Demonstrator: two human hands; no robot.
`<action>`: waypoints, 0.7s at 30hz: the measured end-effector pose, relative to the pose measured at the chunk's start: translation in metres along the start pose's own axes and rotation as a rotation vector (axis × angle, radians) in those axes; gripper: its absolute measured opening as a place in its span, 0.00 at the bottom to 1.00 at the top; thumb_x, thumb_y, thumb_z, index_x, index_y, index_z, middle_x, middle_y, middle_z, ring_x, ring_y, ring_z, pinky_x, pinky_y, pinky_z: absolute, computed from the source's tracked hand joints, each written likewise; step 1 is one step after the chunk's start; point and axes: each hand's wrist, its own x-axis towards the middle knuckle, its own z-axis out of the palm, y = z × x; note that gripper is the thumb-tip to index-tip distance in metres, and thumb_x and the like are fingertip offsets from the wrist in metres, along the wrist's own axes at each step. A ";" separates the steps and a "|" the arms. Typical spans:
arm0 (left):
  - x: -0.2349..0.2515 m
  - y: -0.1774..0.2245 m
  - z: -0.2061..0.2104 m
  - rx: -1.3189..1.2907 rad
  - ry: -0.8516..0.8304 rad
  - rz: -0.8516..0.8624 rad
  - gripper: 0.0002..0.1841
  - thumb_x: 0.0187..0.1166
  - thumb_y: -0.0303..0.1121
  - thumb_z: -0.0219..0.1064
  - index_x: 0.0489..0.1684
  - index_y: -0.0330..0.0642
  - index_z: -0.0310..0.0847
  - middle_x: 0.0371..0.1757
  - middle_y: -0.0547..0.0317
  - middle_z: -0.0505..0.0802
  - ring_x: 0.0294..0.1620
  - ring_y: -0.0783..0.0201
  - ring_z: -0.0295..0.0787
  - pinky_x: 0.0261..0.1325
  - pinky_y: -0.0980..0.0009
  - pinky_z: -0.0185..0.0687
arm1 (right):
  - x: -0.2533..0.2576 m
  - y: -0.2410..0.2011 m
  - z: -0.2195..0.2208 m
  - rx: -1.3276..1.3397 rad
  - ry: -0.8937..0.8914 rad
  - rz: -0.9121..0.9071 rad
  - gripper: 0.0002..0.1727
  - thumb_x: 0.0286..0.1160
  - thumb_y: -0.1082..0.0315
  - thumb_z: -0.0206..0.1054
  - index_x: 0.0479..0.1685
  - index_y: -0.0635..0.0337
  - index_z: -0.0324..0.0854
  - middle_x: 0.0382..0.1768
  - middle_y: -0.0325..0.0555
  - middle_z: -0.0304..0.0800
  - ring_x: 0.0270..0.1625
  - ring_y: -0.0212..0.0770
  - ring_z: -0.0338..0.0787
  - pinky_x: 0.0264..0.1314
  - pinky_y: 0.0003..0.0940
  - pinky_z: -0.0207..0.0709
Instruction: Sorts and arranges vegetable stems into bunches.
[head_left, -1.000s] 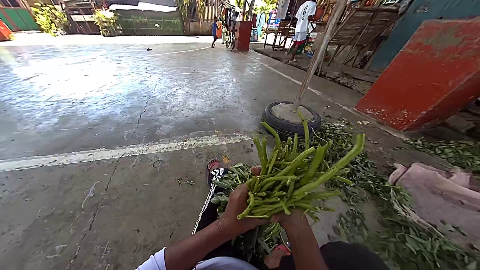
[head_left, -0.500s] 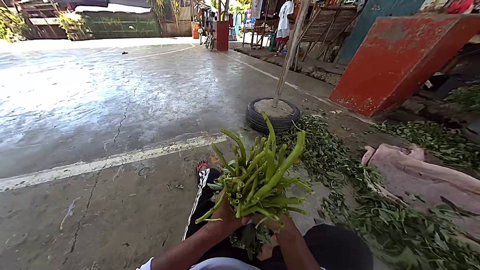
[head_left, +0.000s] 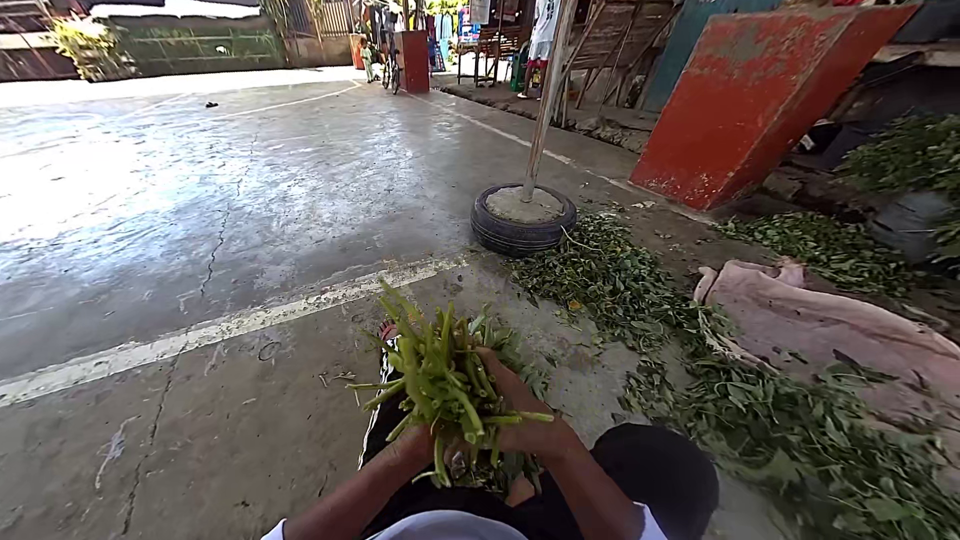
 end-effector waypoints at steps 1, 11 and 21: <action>0.009 -0.010 0.005 0.098 0.038 0.119 0.18 0.74 0.24 0.69 0.56 0.16 0.81 0.52 0.40 0.92 0.55 0.70 0.87 0.66 0.75 0.77 | -0.005 0.001 0.000 0.056 0.045 0.078 0.60 0.47 0.52 0.89 0.81 0.77 0.62 0.76 0.50 0.80 0.77 0.21 0.76 0.82 0.19 0.68; 0.087 -0.040 0.027 0.401 -0.106 0.162 0.43 0.55 0.51 0.86 0.68 0.29 0.79 0.59 0.39 0.92 0.66 0.45 0.88 0.71 0.41 0.78 | -0.036 0.036 -0.022 0.339 0.416 0.411 0.45 0.33 0.77 0.90 0.63 0.68 0.73 0.50 0.36 0.94 0.55 0.26 0.92 0.66 0.27 0.86; 0.126 0.030 0.087 0.550 -0.096 0.438 0.43 0.48 0.49 0.89 0.66 0.34 0.80 0.52 0.45 0.94 0.57 0.47 0.91 0.63 0.47 0.83 | -0.078 0.020 -0.071 0.450 0.708 0.037 0.19 0.54 0.60 0.87 0.49 0.41 0.94 0.44 0.28 0.99 0.47 0.24 0.95 0.55 0.27 0.90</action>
